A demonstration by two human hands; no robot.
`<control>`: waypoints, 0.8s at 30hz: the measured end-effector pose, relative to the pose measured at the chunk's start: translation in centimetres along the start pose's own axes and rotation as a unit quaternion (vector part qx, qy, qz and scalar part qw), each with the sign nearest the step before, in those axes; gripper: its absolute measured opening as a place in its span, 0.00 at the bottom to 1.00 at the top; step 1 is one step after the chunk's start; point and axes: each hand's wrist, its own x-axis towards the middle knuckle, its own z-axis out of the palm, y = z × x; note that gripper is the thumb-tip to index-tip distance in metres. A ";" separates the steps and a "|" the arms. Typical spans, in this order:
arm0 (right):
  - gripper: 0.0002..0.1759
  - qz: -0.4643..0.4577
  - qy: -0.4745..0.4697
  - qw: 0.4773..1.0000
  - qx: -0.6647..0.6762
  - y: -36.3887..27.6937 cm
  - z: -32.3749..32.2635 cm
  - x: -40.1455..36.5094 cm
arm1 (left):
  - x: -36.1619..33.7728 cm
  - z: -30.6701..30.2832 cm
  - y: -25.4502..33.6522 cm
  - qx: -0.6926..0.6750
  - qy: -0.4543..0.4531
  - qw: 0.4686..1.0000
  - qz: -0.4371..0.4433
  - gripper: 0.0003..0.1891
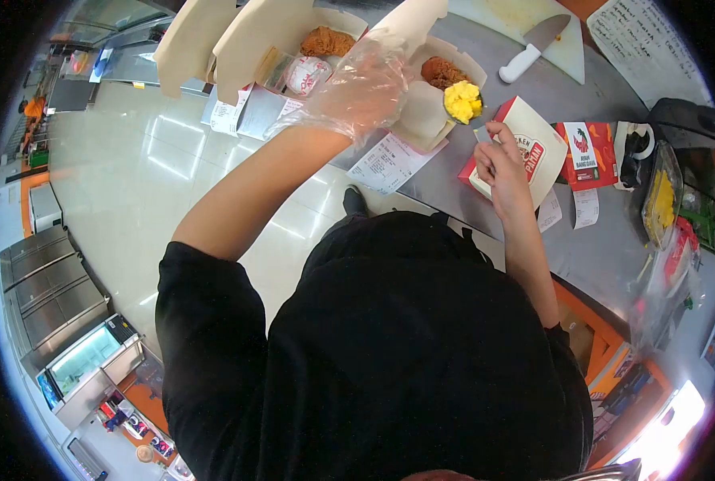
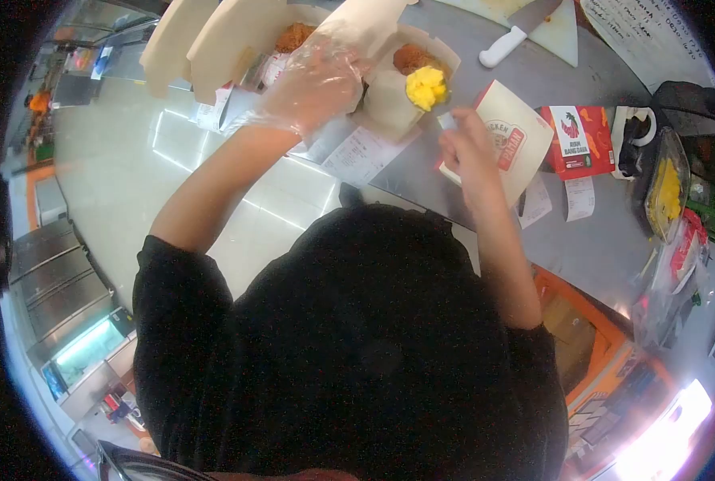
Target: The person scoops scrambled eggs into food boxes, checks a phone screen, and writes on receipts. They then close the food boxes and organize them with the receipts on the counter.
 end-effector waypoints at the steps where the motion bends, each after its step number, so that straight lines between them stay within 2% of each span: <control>1: 0.14 0.001 0.000 1.000 0.000 0.9 -0.3 0.4 | -0.6 -0.4 0.2 -0.001 -0.001 1.000 0.000 0.17; 3: 0.13 -0.098 -0.006 0.969 -0.228 3.2 -1.1 1.7 | -1.5 -1.3 0.4 -0.139 -0.019 0.990 0.024 0.19; 4: 0.13 -0.099 -0.007 0.968 -0.230 3.1 -0.7 1.6 | -1.6 -1.2 0.5 -0.139 -0.018 0.990 0.023 0.19; 5: 0.13 -0.194 -0.003 0.919 -0.343 3.1 -0.2 1.2 | -1.6 -1.1 0.6 -0.136 -0.047 0.988 0.055 0.20; 6: 0.13 -0.284 0.002 0.848 -0.448 3.1 0.3 0.8 | -1.6 -1.0 0.8 -0.134 -0.076 0.984 0.088 0.21; 7: 0.13 -0.283 0.001 0.847 -0.450 3.1 0.8 0.5 | -1.2 -1.2 0.7 -0.136 -0.076 0.984 0.087 0.21; 9: 0.16 -0.271 -0.029 0.711 -0.648 3.0 1.8 -0.2 | -0.3 -1.8 0.2 -0.180 -0.228 0.956 0.040 0.20; 10: 0.17 -0.246 -0.047 0.708 -0.661 2.5 2.4 -0.5 | -0.6 -0.6 0.3 -0.182 -0.228 0.956 0.041 0.20; 12: 0.17 -0.230 -0.055 0.699 -0.675 2.0 2.7 -0.8 | -1.5 2.4 0.8 -0.165 -0.071 0.984 0.003 0.09; 15: 0.16 -0.218 -0.050 0.688 -0.691 1.8 2.7 -0.8 | -1.8 1.9 1.0 -0.137 -0.037 0.990 0.026 0.09; 16: 0.15 -0.219 -0.037 0.687 -0.692 1.8 2.6 -0.8 | -1.8 0.9 0.9 -0.138 -0.036 0.989 0.025 0.09; 18: 0.14 -0.228 -0.024 0.696 -0.681 1.8 2.5 -0.9 | -1.9 -1.6 0.6 -0.137 -0.108 0.983 0.057 0.10; 21: 0.11 -0.232 -0.012 0.711 -0.664 1.7 2.5 -1.3 | -2.1 -2.1 0.9 -0.166 -0.129 0.975 0.067 0.11; 24: 0.09 -0.218 -0.003 0.726 -0.652 1.9 2.5 -1.5 | -2.7 -2.0 1.3 -0.197 -0.113 0.972 0.066 0.12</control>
